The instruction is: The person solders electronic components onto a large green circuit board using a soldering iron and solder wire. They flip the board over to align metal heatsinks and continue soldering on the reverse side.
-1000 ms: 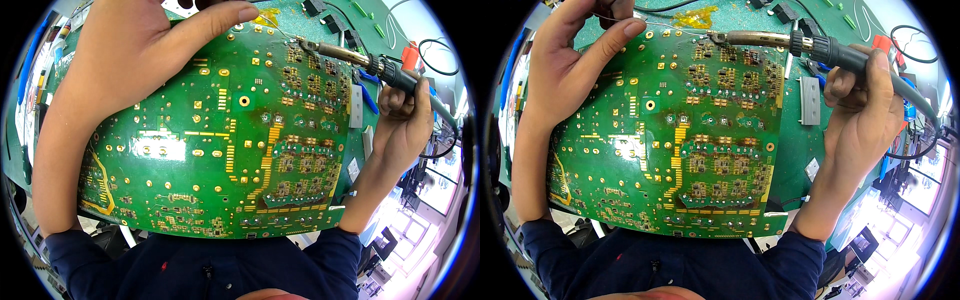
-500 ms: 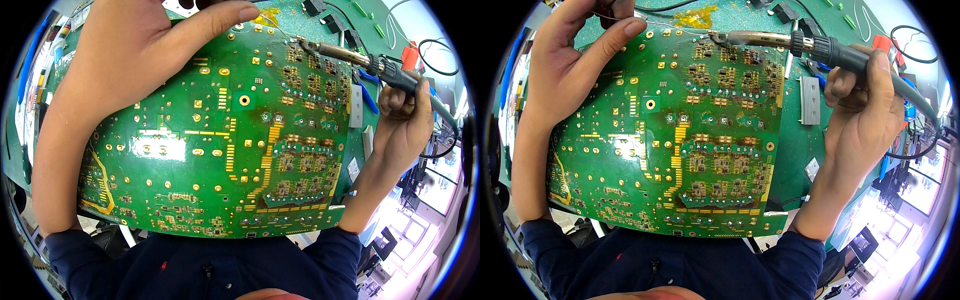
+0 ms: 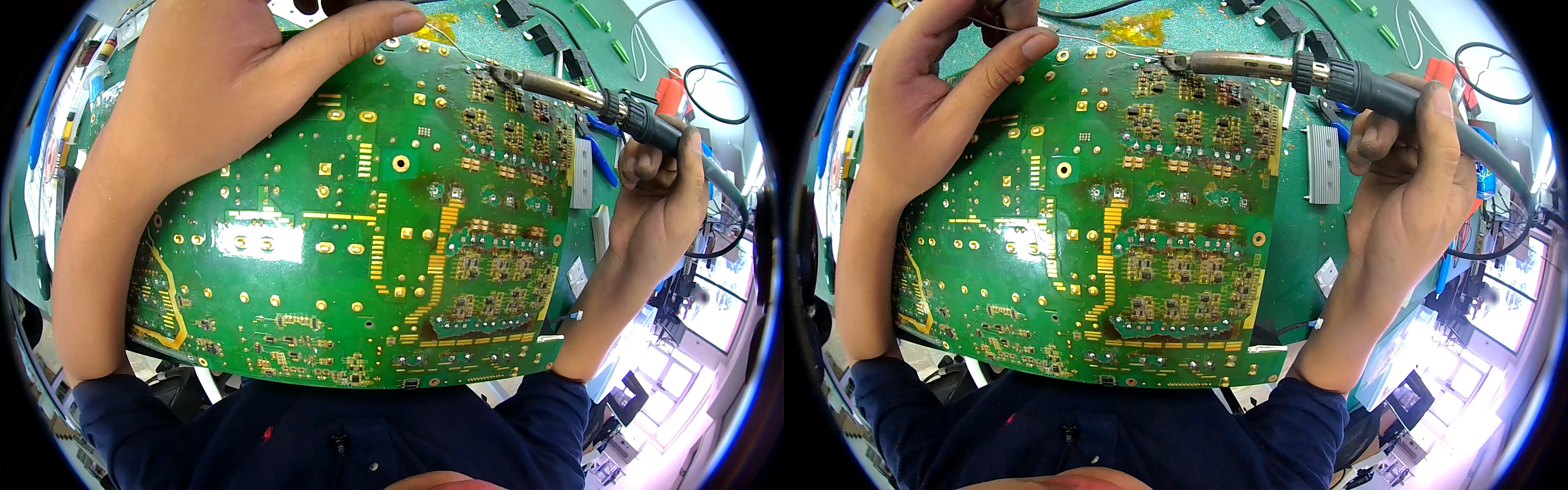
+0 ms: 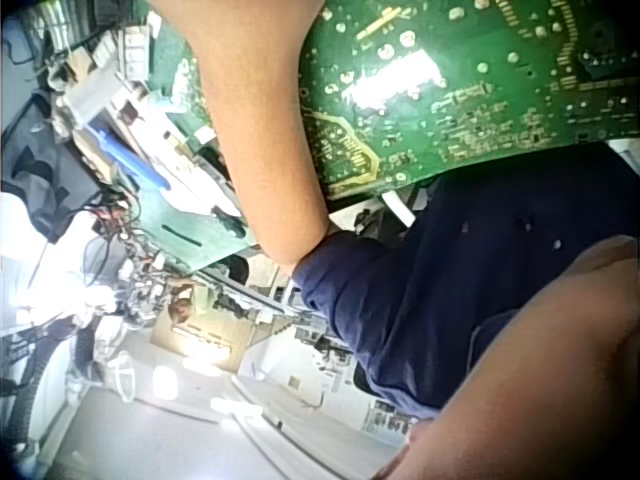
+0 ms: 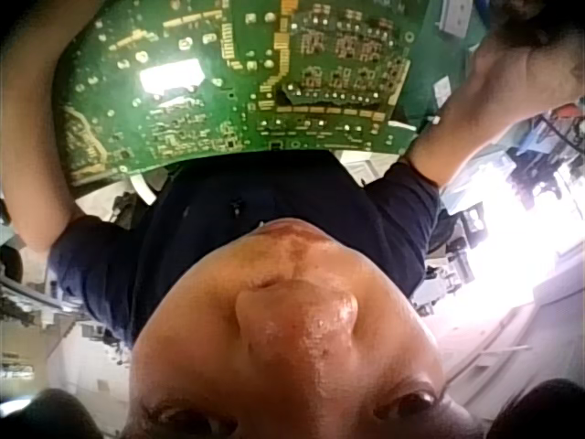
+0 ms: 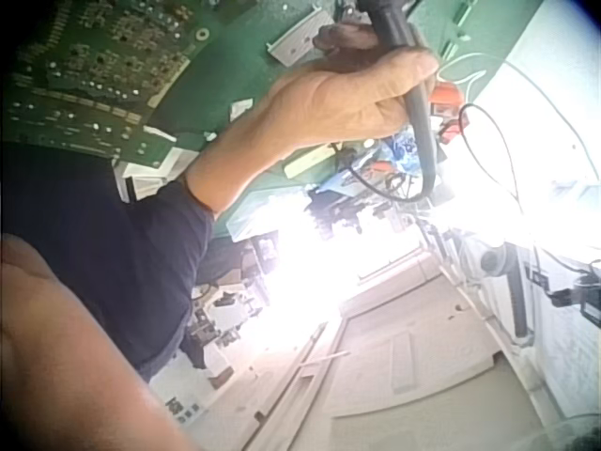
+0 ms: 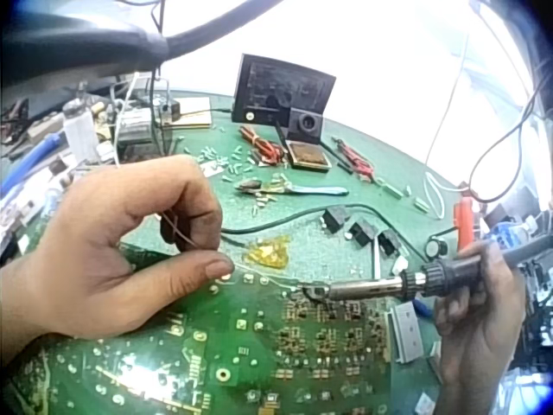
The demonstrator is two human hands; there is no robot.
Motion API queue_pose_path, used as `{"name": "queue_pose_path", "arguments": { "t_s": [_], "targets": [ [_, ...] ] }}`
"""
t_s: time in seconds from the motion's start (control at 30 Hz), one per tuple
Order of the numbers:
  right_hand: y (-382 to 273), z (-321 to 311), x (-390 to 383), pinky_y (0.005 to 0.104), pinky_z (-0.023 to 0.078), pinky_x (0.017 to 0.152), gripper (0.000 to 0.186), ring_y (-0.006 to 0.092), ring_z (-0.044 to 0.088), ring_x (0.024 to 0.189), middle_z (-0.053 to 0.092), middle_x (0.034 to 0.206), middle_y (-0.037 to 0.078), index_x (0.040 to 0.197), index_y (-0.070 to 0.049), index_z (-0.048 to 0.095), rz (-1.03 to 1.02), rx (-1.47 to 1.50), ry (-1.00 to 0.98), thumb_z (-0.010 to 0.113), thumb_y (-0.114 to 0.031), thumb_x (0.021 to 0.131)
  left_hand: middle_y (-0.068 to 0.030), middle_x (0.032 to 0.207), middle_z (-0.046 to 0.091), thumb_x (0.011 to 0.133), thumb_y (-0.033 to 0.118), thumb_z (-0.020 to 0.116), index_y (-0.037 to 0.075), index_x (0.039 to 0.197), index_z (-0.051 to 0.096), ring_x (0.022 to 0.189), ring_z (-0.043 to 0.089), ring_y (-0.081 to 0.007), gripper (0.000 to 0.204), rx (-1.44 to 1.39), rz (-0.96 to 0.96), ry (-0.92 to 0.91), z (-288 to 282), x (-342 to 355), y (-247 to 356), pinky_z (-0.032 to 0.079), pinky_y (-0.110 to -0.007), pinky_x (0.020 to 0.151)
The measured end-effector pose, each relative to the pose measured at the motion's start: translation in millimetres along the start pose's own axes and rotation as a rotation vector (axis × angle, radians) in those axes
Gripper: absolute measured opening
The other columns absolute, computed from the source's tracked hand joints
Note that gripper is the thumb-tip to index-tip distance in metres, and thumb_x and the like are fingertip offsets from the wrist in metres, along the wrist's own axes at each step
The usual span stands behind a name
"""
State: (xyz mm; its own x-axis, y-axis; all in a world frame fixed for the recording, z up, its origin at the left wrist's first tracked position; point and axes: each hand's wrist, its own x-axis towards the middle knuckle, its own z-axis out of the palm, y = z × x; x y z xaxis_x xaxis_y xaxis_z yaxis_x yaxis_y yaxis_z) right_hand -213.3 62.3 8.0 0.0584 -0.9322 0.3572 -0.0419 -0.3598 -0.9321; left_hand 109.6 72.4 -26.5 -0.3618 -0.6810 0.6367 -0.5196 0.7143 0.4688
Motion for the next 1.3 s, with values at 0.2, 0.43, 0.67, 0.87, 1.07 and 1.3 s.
{"name": "queue_pose_path", "arguments": {
  "t_s": [0.2,0.43,0.67,0.87,1.07,1.3],
  "targets": [
    [0.1,-1.6,0.3,0.0279,0.040,0.054,0.036,0.0145,0.058,0.065,0.060,0.070,0.007,0.110,0.008,0.066,-0.013,-0.009,-0.017,0.054,-0.025,0.109,-0.0049,0.079,0.061,0.086,0.003,0.077,0.002,0.089,0.060,0.068,0.058,-0.0125,0.018,0.004,0.000,-0.001,-0.6,1.2,2.4,0.048,-0.026,0.061],
    [0.6,-2.0,-0.3,0.0282,0.042,0.055,0.035,0.0152,0.058,0.065,0.061,0.069,0.007,0.111,0.009,0.067,-0.039,-0.022,-0.017,0.054,-0.025,0.108,-0.0052,0.079,0.062,0.086,0.002,0.077,0.002,0.089,0.059,0.068,0.058,-0.0126,0.018,0.015,-0.001,0.002,-0.7,3.3,6.0,0.047,-0.026,0.061],
    [-0.1,-2.5,-0.8,0.0280,0.042,0.056,0.036,0.0150,0.059,0.065,0.061,0.070,0.007,0.110,0.008,0.067,-0.032,-0.003,-0.016,0.054,-0.026,0.108,-0.0055,0.078,0.062,0.086,0.002,0.077,0.002,0.088,0.059,0.068,0.059,-0.0126,0.018,0.060,0.039,0.006,-1.1,2.2,7.2,0.048,-0.026,0.061],
    [0.1,-2.9,-0.5,0.0274,0.042,0.055,0.036,0.0148,0.059,0.065,0.061,0.070,0.007,0.110,0.008,0.067,-0.029,-0.001,-0.023,0.055,-0.026,0.108,-0.0058,0.078,0.062,0.086,0.002,0.077,0.002,0.088,0.060,0.068,0.059,-0.0128,0.017,-0.012,-0.011,0.007,0.0,2.0,2.8,0.048,-0.026,0.061],
    [-0.1,-2.1,-0.7,0.0277,0.042,0.055,0.037,0.0153,0.059,0.065,0.061,0.070,0.008,0.110,0.009,0.067,-0.046,-0.021,-0.010,0.054,-0.025,0.108,-0.0059,0.079,0.063,0.087,0.003,0.077,0.001,0.089,0.060,0.068,0.059,-0.0130,0.017,-0.009,-0.019,0.006,-0.4,0.9,3.4,0.049,-0.027,0.061],
    [-0.7,-0.8,-1.2,0.0279,0.042,0.055,0.038,0.0153,0.058,0.066,0.060,0.070,0.008,0.109,0.010,0.067,-0.058,-0.034,-0.008,0.053,-0.025,0.109,-0.0058,0.079,0.062,0.086,0.002,0.077,0.001,0.089,0.060,0.068,0.059,-0.0129,0.017,-0.017,-0.027,0.002,-0.8,0.9,3.6,0.049,-0.027,0.061]
  ]
}}
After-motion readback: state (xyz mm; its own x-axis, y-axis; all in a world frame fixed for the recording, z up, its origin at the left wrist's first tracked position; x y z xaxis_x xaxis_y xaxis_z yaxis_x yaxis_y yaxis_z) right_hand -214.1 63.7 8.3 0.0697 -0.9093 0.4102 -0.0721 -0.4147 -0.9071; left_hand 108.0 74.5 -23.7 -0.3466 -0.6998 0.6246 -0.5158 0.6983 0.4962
